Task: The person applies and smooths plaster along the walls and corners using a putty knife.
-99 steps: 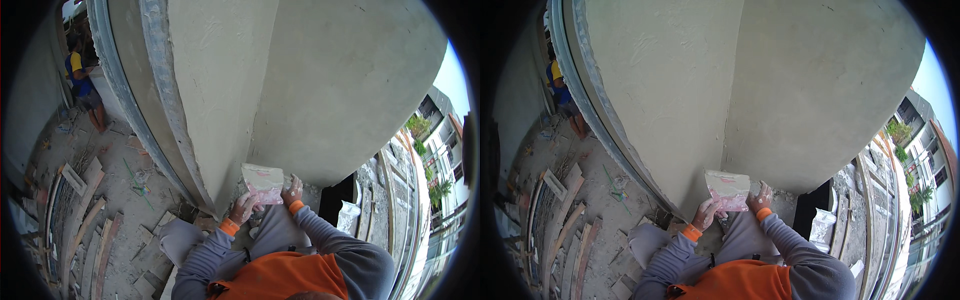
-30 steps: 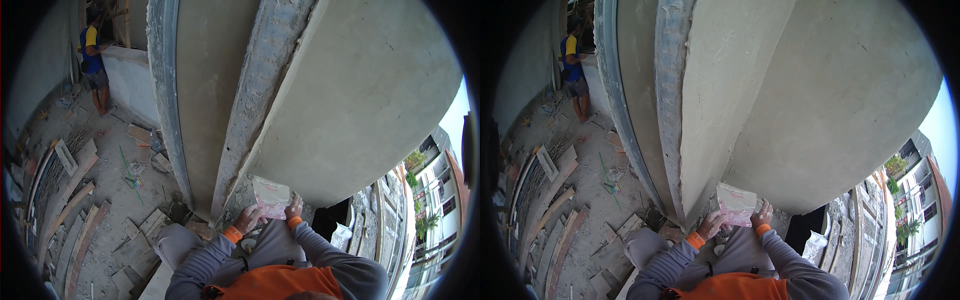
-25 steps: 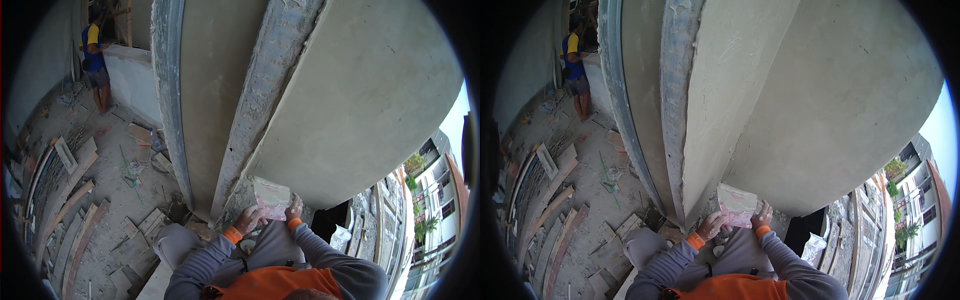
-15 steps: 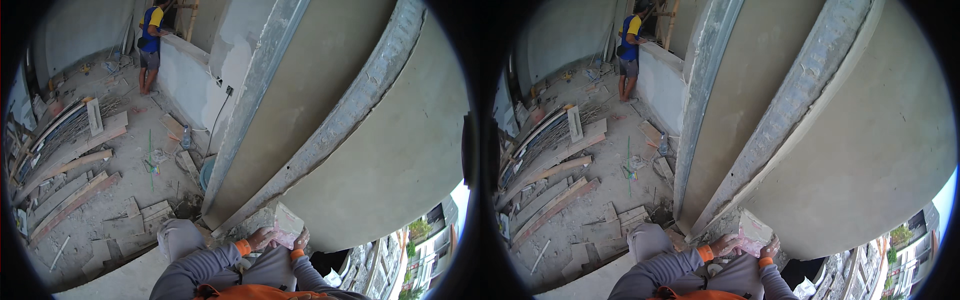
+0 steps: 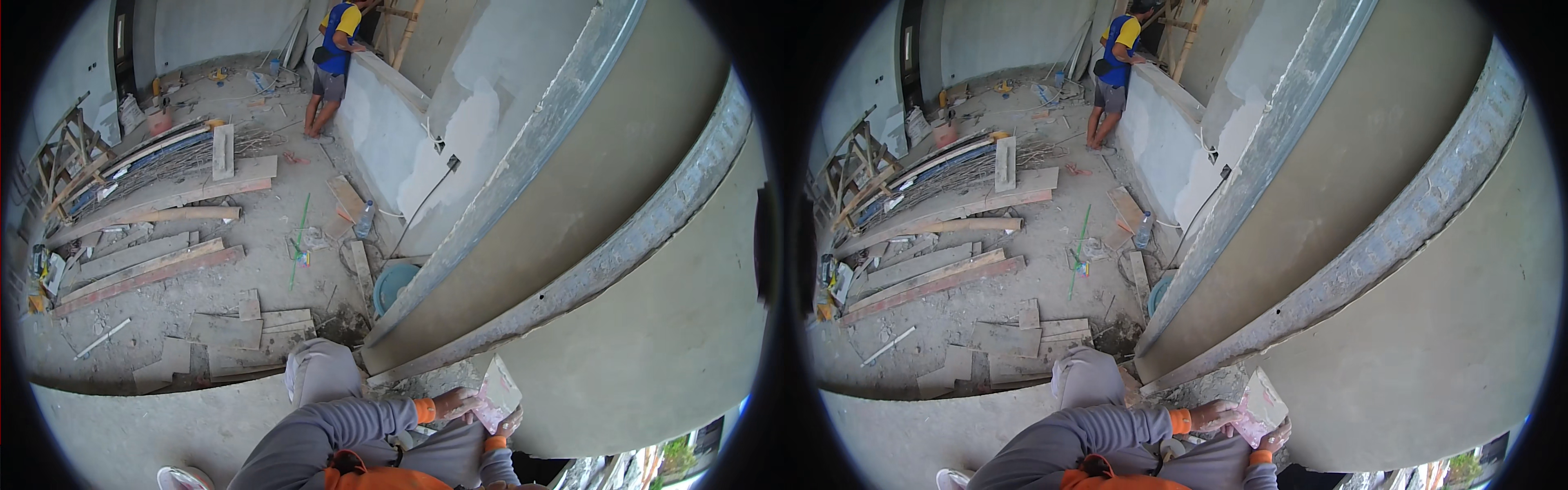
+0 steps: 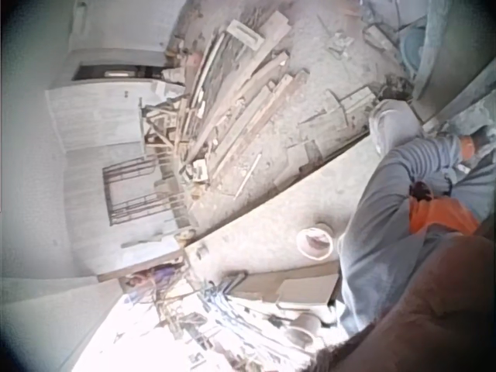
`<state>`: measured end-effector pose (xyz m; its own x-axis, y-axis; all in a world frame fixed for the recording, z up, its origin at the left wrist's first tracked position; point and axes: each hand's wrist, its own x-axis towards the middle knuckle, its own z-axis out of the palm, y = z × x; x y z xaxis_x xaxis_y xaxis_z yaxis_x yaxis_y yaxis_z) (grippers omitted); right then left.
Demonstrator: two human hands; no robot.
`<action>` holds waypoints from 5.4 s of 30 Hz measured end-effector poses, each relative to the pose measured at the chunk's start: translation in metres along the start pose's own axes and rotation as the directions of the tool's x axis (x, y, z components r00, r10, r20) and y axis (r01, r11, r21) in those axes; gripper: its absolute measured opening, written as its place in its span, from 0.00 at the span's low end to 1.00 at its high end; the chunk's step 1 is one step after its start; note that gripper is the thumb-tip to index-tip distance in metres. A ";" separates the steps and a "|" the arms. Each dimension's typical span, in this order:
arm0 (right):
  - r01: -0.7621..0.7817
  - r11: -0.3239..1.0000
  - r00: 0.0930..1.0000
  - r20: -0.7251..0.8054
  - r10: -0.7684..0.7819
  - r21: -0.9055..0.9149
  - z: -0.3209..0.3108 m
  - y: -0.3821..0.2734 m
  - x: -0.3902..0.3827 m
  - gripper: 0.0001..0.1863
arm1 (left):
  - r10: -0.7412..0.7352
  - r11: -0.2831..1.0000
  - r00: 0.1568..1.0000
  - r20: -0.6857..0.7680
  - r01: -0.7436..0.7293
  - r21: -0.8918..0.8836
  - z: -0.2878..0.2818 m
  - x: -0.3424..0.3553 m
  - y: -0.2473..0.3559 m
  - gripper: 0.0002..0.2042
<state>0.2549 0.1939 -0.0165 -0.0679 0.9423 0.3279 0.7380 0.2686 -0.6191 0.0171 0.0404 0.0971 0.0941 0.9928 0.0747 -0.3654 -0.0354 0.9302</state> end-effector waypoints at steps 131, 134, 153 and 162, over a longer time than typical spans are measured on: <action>-0.179 -0.543 0.687 0.499 0.528 0.821 0.158 -0.065 0.210 0.12 | -0.129 0.562 0.951 0.282 -0.164 0.811 0.004 -0.001 -0.018 0.22; -0.167 -0.638 0.714 0.538 0.448 0.752 0.152 -0.075 0.215 0.12 | -0.145 0.569 0.949 0.279 -0.151 0.809 0.006 0.001 -0.015 0.22; -0.049 -0.662 0.825 0.404 0.395 0.748 0.073 -0.158 0.254 0.17 | -0.196 0.598 0.924 0.328 -0.153 0.787 0.009 -0.007 0.004 0.24; -0.005 -0.599 0.891 0.276 0.361 0.801 -0.006 -0.222 0.291 0.20 | -0.052 0.615 0.918 0.394 -0.281 0.736 0.010 -0.010 -0.003 0.25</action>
<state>0.0751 0.4073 0.2212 0.0204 0.9915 -0.1287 -0.9793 -0.0061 -0.2021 0.0264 0.0298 0.0976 0.4702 0.8677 0.1613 0.4307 -0.3852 0.8162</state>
